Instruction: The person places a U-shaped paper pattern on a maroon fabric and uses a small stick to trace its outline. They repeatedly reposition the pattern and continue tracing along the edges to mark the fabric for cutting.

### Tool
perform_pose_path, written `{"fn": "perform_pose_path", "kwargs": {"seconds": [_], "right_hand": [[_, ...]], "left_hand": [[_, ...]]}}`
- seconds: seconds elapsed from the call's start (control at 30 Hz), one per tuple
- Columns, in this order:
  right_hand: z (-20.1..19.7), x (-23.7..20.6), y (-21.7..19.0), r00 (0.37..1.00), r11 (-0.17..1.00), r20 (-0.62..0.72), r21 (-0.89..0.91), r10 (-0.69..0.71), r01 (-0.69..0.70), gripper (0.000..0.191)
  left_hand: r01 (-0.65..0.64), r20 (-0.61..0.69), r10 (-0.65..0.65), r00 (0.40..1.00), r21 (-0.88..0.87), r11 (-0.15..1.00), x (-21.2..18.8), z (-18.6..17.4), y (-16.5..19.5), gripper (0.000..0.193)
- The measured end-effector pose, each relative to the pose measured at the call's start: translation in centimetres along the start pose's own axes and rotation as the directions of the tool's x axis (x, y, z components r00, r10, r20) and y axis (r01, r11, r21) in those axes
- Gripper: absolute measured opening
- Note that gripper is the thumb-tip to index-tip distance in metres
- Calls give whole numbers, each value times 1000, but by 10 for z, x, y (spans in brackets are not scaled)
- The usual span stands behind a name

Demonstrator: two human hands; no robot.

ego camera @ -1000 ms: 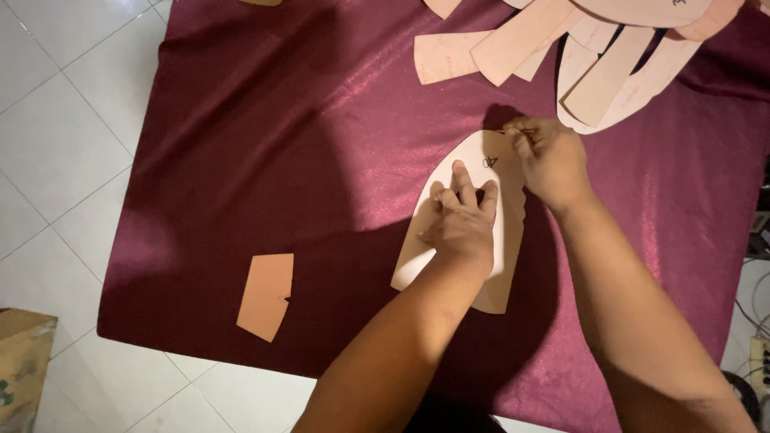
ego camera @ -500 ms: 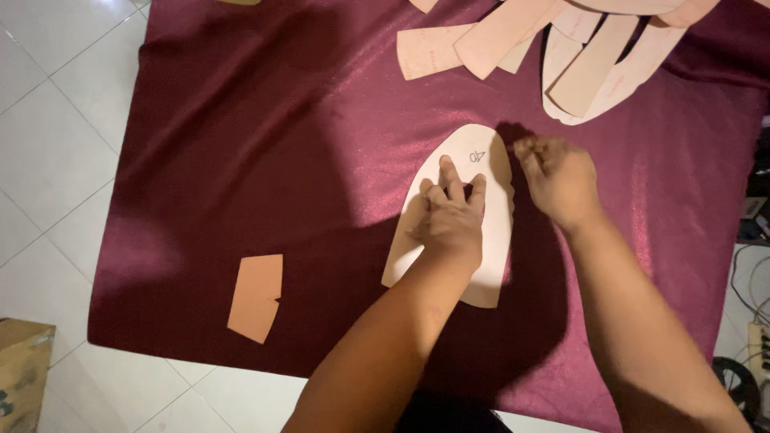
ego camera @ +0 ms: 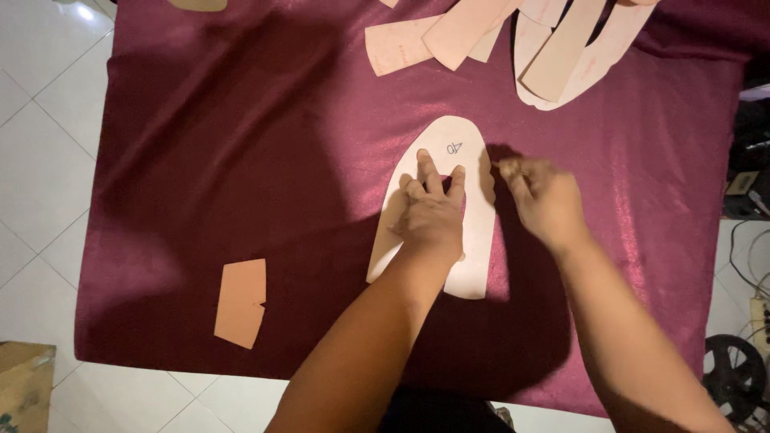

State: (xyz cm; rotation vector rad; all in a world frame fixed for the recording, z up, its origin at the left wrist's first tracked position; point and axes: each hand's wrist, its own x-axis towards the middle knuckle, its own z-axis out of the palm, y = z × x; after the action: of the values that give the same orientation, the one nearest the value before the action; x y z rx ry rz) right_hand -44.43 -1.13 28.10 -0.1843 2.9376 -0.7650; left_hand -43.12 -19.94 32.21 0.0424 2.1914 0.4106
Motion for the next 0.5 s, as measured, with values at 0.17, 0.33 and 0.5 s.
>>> {"fn": "perform_pose_path", "kwargs": {"seconds": [0.17,0.33,0.5], "right_hand": [[-4,-17,5,1000,999,0,-30,20,-20,22],[-1,-21,11,998,997,-40,57,-49,51,22],[-5,-36,15,999,999,-11,30,-36,36,22]], "left_hand": [[-3,34,2,999,23,1000,-1,0,1,142],[6,37,-7,999,32,999,-2,6,6,142],[0,-12,-1,1000,-23,1000,-3,9,4,145]]}}
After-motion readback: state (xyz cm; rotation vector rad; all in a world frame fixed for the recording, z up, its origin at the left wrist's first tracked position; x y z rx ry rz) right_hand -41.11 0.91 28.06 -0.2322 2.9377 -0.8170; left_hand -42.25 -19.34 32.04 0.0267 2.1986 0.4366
